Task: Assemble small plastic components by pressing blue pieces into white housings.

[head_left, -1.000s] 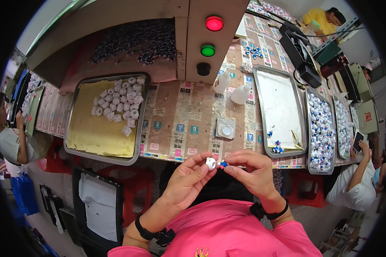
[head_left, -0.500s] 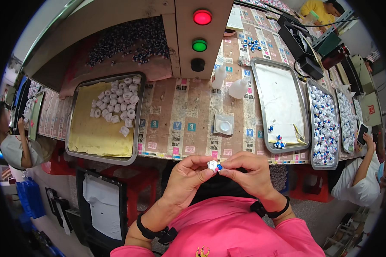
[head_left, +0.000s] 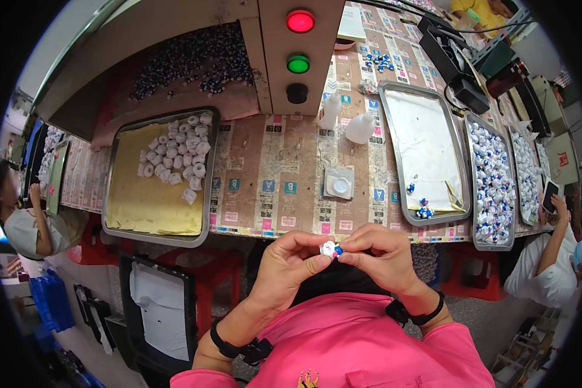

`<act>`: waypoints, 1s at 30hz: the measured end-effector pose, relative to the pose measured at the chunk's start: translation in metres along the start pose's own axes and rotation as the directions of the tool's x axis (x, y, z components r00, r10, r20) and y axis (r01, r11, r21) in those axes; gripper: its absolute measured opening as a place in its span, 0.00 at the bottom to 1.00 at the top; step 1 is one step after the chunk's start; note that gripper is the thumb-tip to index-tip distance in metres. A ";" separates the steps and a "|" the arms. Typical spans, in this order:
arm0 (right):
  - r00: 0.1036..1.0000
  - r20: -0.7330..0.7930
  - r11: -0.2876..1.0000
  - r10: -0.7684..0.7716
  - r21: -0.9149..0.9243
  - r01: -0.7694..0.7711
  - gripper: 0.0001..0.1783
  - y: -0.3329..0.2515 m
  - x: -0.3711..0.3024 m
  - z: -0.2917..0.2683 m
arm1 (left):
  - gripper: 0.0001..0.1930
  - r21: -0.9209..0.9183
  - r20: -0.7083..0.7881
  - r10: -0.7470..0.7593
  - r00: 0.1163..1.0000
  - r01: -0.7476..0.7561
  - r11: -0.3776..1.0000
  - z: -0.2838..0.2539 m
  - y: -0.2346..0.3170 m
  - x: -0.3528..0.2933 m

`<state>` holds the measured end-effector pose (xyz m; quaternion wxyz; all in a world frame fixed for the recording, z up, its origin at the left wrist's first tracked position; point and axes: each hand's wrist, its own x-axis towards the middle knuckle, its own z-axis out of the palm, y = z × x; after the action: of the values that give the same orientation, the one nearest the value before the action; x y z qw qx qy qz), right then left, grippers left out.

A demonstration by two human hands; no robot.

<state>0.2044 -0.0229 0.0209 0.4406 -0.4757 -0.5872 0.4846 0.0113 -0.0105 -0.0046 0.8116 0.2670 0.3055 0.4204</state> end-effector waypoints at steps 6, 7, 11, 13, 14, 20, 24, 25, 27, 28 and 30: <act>0.983 -0.022 0.980 -0.180 -0.085 0.178 0.10 -0.007 -0.001 0.000 | 0.14 0.026 0.055 0.007 0.998 -0.008 1.000 0.006 0.012 0.000; 0.980 -0.017 0.977 -0.197 -0.090 0.195 0.10 -0.008 -0.001 0.000 | 0.14 0.029 0.055 0.004 0.998 -0.006 1.000 0.007 0.013 -0.001; 0.971 -0.066 0.963 -0.232 -0.158 0.219 0.11 -0.008 -0.005 -0.009 | 0.16 0.115 -0.009 0.041 0.999 -0.039 0.993 0.009 0.022 -0.006; 0.943 -0.246 0.954 -0.226 -0.252 0.163 0.09 -0.010 -0.010 -0.032 | 0.16 0.271 -0.077 0.212 0.974 -0.184 0.945 -0.003 0.031 -0.010; 0.900 -0.336 0.895 -0.276 -0.430 0.114 0.08 -0.008 -0.016 -0.055 | 0.15 0.462 -0.086 0.364 0.928 -0.286 0.839 -0.012 0.041 -0.008; 0.455 -0.808 0.758 -0.376 -0.550 -0.350 0.12 0.039 -0.093 -0.247 | 0.24 0.981 0.123 0.724 0.679 0.028 -0.193 -0.083 0.120 -0.002; 0.450 -0.831 0.631 -0.328 -0.547 -0.550 0.15 0.062 -0.136 -0.323 | 0.29 0.904 0.249 0.549 0.798 0.012 -0.428 -0.112 0.133 0.014; 0.447 -0.832 0.633 -0.328 -0.545 -0.550 0.15 0.070 -0.142 -0.339 | 0.29 0.902 0.253 0.548 0.797 0.010 -0.431 -0.118 0.132 0.021; 0.518 -0.829 0.609 -0.209 -0.525 -0.594 0.17 0.084 -0.151 -0.354 | 0.29 0.892 0.304 0.548 0.779 -0.031 -0.451 -0.122 0.133 0.029; 0.534 -0.823 0.593 -0.192 -0.531 -0.605 0.17 0.089 -0.151 -0.360 | 0.29 0.890 0.309 0.543 0.781 -0.036 -0.455 -0.121 0.133 0.031; 0.537 -0.824 0.631 -0.183 -0.517 -0.578 0.17 0.096 -0.151 -0.365 | 0.26 0.812 0.266 0.543 0.797 0.118 -0.571 -0.117 0.133 0.035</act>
<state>0.5984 -0.1094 -0.0302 0.3570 -0.8489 -0.3886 -0.0299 -0.1259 0.1069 -0.0012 -0.0513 0.7972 0.5758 0.1742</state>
